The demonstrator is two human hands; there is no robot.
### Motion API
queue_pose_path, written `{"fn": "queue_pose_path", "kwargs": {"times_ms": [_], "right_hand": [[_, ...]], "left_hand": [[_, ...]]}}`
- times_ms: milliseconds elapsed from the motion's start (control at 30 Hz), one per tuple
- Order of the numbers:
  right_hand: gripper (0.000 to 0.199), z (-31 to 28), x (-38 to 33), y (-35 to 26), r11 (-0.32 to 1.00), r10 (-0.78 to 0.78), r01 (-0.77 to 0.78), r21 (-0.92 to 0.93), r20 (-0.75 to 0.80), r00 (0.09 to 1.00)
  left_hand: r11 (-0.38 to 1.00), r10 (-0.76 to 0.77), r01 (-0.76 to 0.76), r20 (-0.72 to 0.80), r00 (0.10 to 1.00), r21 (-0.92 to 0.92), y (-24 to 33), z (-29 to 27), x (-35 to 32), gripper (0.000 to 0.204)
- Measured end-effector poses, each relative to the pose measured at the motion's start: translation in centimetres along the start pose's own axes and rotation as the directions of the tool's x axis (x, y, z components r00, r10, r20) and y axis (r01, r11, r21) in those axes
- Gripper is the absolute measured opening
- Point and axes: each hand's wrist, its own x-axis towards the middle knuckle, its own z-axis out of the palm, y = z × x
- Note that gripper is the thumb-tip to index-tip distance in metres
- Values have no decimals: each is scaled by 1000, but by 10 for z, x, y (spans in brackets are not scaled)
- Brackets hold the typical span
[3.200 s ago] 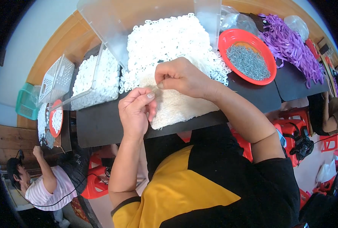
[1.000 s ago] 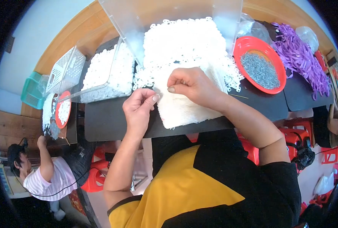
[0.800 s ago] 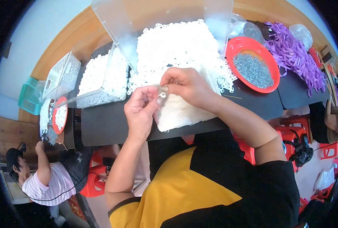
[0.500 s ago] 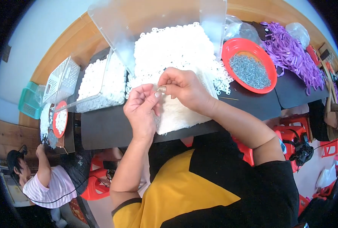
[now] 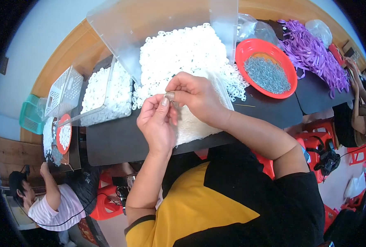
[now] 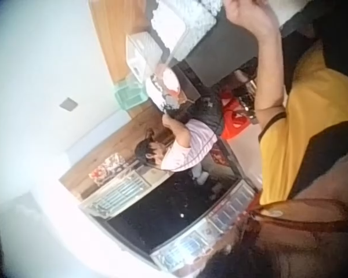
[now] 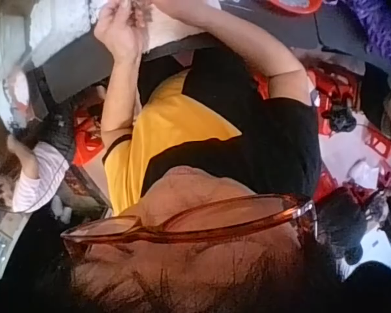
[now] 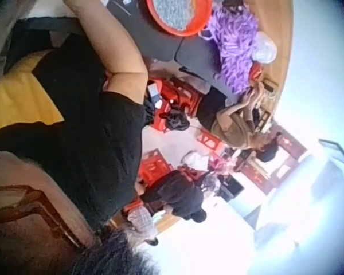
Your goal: Inserting small metal pins into plastic housings for assembly.
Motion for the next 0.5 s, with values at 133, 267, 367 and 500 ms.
{"fn": "queue_pose_path", "kwargs": {"times_ms": [133, 267, 367, 500], "right_hand": [[9, -7, 5, 2, 999, -5, 7, -54, 26, 1000], [10, -10, 11, 4, 944, -105, 113, -308, 45, 994], [10, -8, 9, 2, 871, -97, 121, -476, 74, 992], [8, -5, 9, 5, 851, -131, 160, -499, 94, 987]], "left_hand": [[999, -31, 31, -2, 1000, 38, -2, -9, 10, 11], [995, -63, 63, -4, 998, 83, -1, -11, 13, 10], [991, -81, 81, -1, 997, 103, -3, -12, 13, 9], [981, -54, 59, -32, 998, 183, -4, -13, 13, 9]]}}
